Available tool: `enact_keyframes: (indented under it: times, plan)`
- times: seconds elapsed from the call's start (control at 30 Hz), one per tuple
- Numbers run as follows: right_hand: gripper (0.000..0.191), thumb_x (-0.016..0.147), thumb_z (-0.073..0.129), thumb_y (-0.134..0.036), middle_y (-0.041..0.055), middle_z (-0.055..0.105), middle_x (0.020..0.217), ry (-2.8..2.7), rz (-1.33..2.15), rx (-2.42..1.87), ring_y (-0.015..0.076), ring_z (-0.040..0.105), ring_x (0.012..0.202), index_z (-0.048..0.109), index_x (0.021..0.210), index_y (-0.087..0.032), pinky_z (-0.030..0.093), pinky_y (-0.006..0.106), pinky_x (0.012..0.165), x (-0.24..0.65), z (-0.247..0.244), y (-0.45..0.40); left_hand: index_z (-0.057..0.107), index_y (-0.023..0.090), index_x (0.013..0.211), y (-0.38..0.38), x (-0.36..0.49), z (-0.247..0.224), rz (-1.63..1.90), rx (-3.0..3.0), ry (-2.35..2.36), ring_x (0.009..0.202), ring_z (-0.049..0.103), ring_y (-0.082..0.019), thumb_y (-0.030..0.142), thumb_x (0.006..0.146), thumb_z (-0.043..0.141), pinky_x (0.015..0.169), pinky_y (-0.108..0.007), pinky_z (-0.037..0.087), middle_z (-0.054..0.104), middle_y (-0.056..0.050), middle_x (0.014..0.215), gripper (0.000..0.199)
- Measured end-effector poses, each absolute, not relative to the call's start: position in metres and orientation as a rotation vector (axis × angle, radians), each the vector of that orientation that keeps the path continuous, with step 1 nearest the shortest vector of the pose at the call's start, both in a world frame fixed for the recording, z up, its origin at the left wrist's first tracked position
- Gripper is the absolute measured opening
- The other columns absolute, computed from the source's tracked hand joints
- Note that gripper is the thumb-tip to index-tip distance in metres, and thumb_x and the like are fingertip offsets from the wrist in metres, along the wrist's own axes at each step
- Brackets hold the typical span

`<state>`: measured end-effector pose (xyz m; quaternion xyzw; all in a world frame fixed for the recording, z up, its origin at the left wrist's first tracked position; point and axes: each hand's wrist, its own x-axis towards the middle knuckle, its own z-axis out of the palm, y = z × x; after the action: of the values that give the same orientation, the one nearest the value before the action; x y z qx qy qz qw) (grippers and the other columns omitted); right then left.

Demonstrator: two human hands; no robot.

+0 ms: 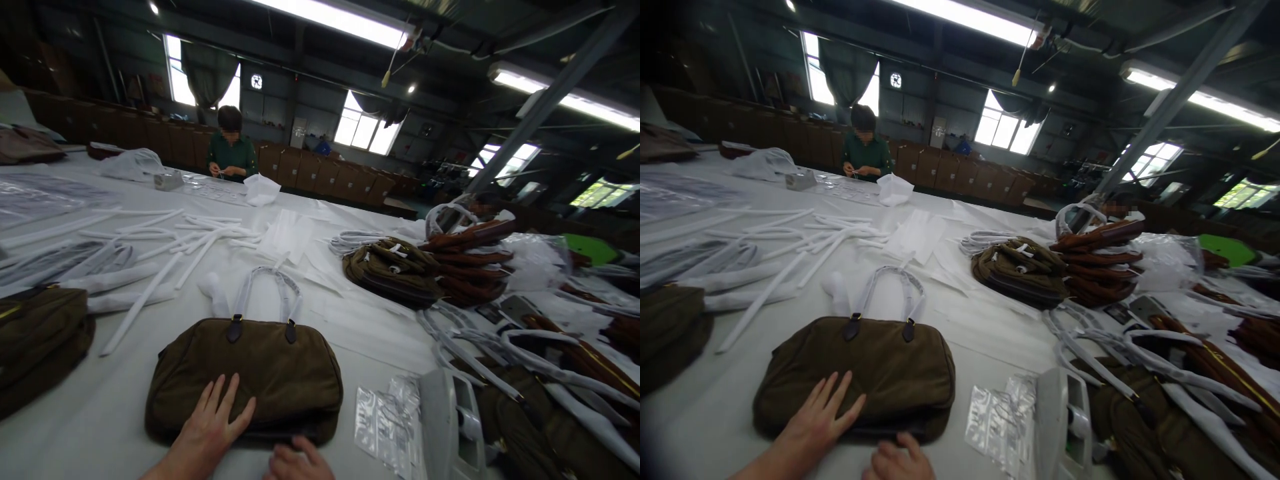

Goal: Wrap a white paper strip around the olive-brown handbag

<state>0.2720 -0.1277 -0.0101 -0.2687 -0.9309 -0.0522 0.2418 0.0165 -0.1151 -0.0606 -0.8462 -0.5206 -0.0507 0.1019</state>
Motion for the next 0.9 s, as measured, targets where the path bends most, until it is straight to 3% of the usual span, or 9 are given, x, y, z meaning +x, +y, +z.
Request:
enact_keyframes:
  times: [0.1,0.2,0.33,0.4,0.47,0.53,0.6,0.77,0.9]
  plan:
    - [0.072,0.079,0.056,-0.067,0.0125,0.057,0.132,-2.576,-0.140,-0.895,0.0330,0.047,0.127,0.044,0.138,-0.027,0.028,0.060,0.108,0.285,0.045,-0.088,0.025,0.044,0.143,-0.111,0.009,-0.073,-0.157,-2.554,-1.501,0.131,0.037,-0.041,0.002,0.076,0.050,0.102,-0.061,0.040,0.037,-0.013,0.148,0.083]
    - [0.083,0.075,0.059,-0.069,0.0151,0.035,0.150,-2.627,-0.069,-1.150,0.0403,0.027,0.138,0.034,0.145,-0.030,0.016,0.071,0.106,0.291,0.067,-0.068,0.020,0.047,0.143,-0.108,0.004,-0.083,-0.141,-2.617,-1.493,0.132,0.037,-0.040,0.001,0.077,0.049,0.102,-0.062,0.040,0.036,-0.010,0.149,0.085]
    - [0.081,0.078,0.055,-0.069,0.0133,0.028,0.153,-2.714,0.077,-1.217,0.0439,0.028,0.136,0.025,0.146,-0.039,0.029,0.073,0.098,0.292,0.020,-0.075,0.025,0.051,0.140,-0.104,0.005,-0.054,0.028,-2.766,-1.553,0.131,0.036,-0.042,0.006,0.079,0.054,0.099,-0.066,0.040,0.040,-0.010,0.146,0.081]
    - [0.080,0.080,0.054,-0.068,0.0136,0.024,0.154,-2.698,0.059,-1.234,0.0451,0.028,0.136,0.022,0.147,-0.040,0.032,0.072,0.097,0.293,-0.010,-0.082,0.025,0.050,0.139,-0.097,0.004,-0.019,0.191,-2.907,-1.568,0.131,0.035,-0.044,0.017,0.077,0.066,0.098,-0.068,0.039,0.037,-0.012,0.147,0.082]
    - [0.081,0.079,0.054,-0.069,0.0135,0.021,0.155,-2.678,0.014,-1.237,0.0457,0.027,0.136,0.020,0.147,-0.040,0.032,0.072,0.097,0.295,-0.029,-0.085,0.018,0.048,0.142,-0.087,-0.002,0.015,0.252,-3.033,-1.513,0.134,0.030,-0.045,0.037,0.071,0.075,0.100,-0.072,0.031,0.031,-0.014,0.151,0.092]
    - [0.083,0.078,0.053,-0.070,0.0136,0.021,0.155,-2.669,-0.032,-1.220,0.0456,0.028,0.135,0.020,0.147,-0.040,0.033,0.073,0.096,0.297,-0.037,-0.084,0.011,0.047,0.143,-0.077,-0.014,0.034,0.136,-3.042,-1.449,0.138,0.020,-0.044,0.052,0.073,0.070,0.103,-0.077,0.016,0.023,-0.010,0.154,0.092]
    - [0.085,0.076,0.053,-0.073,0.0141,0.023,0.155,-2.663,-0.084,-1.199,0.0456,0.031,0.134,0.020,0.147,-0.040,0.035,0.072,0.095,0.299,-0.039,-0.082,0.011,0.046,0.143,-0.071,-0.028,0.031,0.018,-3.004,-1.433,0.141,0.013,-0.043,0.057,0.077,0.063,0.102,-0.079,0.011,0.017,-0.007,0.156,0.085]
    - [0.085,0.073,0.056,-0.073,0.0134,0.028,0.153,-2.617,-0.240,-1.169,0.0453,0.039,0.129,0.025,0.146,-0.041,0.041,0.069,0.091,0.299,-0.051,-0.078,0.018,0.040,0.145,-0.076,-0.052,-0.017,-0.089,-2.989,-1.486,0.141,0.014,-0.042,0.058,0.078,0.059,0.105,-0.072,0.021,0.014,-0.008,0.156,0.080]
    - [0.069,0.082,0.061,-0.056,0.0104,0.040,0.148,-2.515,-0.470,-1.131,0.0405,0.049,0.123,0.031,0.142,-0.044,0.048,0.063,0.086,0.297,-0.063,-0.073,0.027,0.041,0.143,-0.074,-0.051,-0.010,-0.030,-3.032,-1.506,0.141,0.017,-0.041,0.061,0.078,0.057,0.107,-0.068,0.022,0.019,-0.007,0.156,0.074]
